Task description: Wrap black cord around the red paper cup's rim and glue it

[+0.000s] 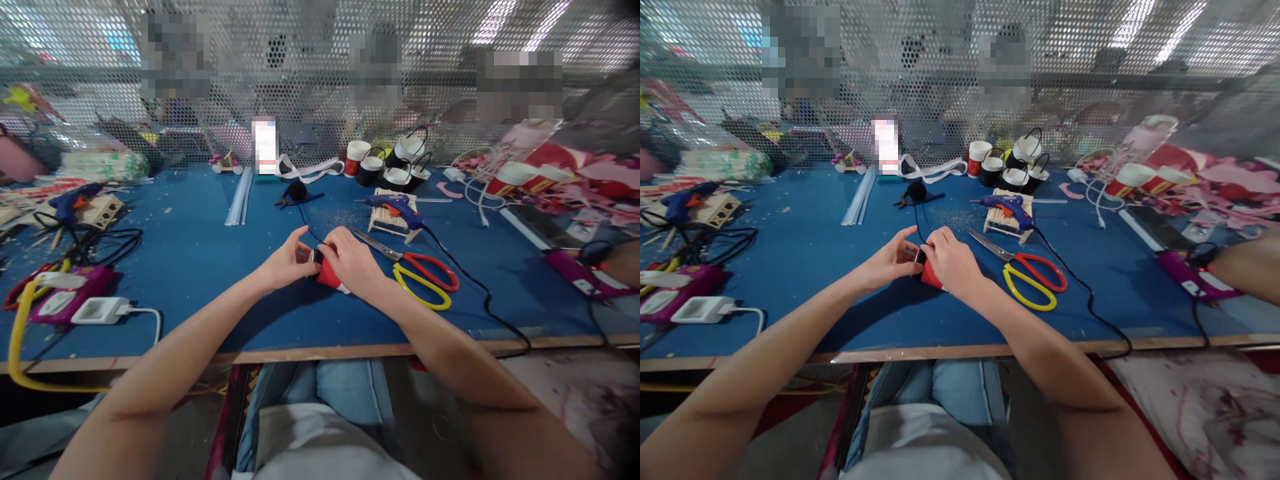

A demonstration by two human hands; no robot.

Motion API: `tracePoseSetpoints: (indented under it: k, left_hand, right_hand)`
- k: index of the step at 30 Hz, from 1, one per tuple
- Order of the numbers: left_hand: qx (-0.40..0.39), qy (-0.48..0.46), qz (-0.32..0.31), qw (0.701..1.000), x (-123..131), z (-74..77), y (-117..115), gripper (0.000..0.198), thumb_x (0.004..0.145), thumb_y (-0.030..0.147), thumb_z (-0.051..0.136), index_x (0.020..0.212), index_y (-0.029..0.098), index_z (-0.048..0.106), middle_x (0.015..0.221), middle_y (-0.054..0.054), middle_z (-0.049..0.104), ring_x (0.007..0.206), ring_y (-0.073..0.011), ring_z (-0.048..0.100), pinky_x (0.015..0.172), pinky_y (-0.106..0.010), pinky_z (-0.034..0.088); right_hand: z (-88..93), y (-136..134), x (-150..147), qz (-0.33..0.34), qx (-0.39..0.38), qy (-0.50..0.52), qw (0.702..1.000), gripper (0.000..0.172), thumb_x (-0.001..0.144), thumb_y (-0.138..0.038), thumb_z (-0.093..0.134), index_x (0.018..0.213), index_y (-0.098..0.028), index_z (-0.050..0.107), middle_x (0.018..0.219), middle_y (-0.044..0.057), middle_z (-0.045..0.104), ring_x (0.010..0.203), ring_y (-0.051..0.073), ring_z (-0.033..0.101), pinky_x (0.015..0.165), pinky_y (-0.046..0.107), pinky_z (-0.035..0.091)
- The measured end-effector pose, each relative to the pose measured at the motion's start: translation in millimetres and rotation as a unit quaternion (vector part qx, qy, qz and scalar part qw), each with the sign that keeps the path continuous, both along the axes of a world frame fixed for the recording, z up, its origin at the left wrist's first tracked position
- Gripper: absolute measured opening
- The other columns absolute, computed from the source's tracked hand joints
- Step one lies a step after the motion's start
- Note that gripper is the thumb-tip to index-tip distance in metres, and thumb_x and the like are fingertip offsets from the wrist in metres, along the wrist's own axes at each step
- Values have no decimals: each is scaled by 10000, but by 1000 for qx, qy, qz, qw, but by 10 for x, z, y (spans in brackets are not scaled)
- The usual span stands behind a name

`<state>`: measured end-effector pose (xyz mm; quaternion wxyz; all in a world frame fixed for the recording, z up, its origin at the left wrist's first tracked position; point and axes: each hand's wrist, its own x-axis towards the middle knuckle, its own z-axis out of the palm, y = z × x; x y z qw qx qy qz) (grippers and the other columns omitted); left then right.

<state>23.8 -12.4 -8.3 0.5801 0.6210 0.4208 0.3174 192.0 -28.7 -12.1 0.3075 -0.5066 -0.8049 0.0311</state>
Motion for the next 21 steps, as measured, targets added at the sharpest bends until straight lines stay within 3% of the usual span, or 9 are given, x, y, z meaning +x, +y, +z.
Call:
tracePoseSetpoints:
  k: [6,11,15,18,21]
  left_hand:
    - [1,-14,-9,1000,0,-1,-2,798,626,159,683,1334,165,314,918,-10,519,762,-123,545,715,-314,428]
    - [-10,-33,-21,999,7,9,-19,581,644,179,689,1160,155,420,917,-15,531,782,-124,543,725,-305,428]
    - [-17,-48,-70,996,-17,6,-20,445,676,222,691,1069,139,499,965,-42,556,829,-138,541,760,-313,425]
    - [-18,-66,-142,988,-46,0,-9,427,691,226,705,1075,132,544,984,-58,572,871,-161,542,790,-328,422]
    - [-1,-105,-207,973,-69,-1,-1,592,684,212,742,1230,199,512,1043,-51,561,960,-178,533,863,-344,411]
  right_hand:
    - [97,23,27,21,-22,22,999,139,918,-241,435,781,-215,440,818,45,524,761,178,517,652,296,385]
    - [349,147,-21,65,-12,61,996,131,877,-233,502,752,-197,503,779,32,539,743,159,515,688,292,399]
    - [519,288,-165,80,-14,65,995,121,855,-210,528,745,-172,561,790,34,570,739,138,522,695,269,396]
    - [570,393,-220,93,-91,13,991,129,839,-225,556,730,-167,593,751,20,596,695,126,525,665,260,387]
    - [588,479,-122,69,-199,2,978,167,828,-239,579,678,-166,580,669,6,607,626,116,542,618,251,398]
